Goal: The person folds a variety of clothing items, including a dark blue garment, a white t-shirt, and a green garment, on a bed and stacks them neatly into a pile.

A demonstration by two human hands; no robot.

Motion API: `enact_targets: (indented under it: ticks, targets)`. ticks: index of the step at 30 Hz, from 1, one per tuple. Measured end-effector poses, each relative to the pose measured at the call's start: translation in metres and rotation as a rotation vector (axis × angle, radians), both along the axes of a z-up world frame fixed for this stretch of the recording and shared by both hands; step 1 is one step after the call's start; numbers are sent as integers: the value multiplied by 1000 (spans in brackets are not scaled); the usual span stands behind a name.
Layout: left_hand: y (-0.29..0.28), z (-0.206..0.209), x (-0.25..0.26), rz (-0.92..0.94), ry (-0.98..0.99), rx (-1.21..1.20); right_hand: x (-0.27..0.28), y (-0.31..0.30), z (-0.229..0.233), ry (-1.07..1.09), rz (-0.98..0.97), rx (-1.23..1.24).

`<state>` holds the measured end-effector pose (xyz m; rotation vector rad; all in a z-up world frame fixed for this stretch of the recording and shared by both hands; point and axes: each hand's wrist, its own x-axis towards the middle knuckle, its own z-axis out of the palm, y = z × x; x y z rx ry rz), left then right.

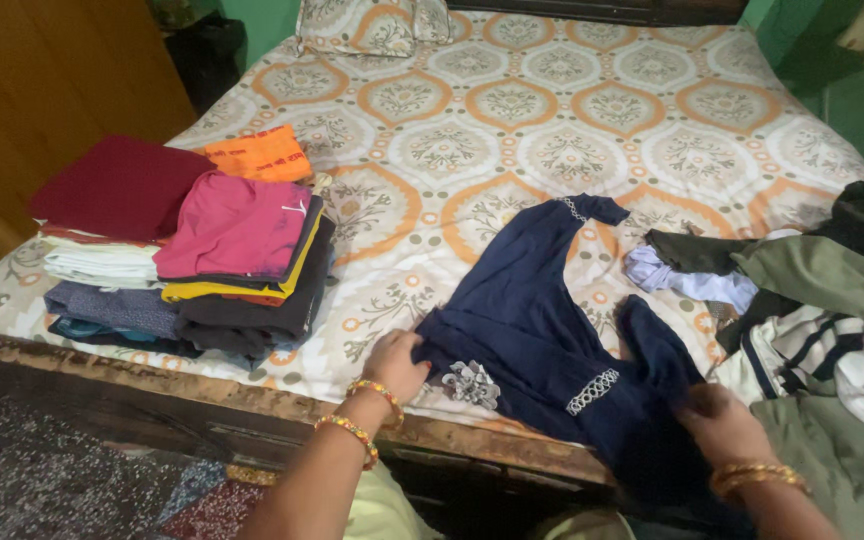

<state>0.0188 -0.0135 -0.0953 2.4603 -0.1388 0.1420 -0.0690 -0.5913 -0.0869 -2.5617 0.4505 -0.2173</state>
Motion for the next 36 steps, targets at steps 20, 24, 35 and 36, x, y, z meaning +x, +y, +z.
enact_targets:
  ticks: [20,24,35,36]
  targets:
    - [-3,13,68,253,-137,-149,-30,86,-20,-156,505,-233]
    - [23,19,69,317,-129,-124,-17,48,-21,26,307,-179]
    - [32,-47,48,220,142,-71,-66,138,-2,-95,436,-268]
    - [32,-57,48,189,107,-82,-67,141,-4,-103,447,-307]
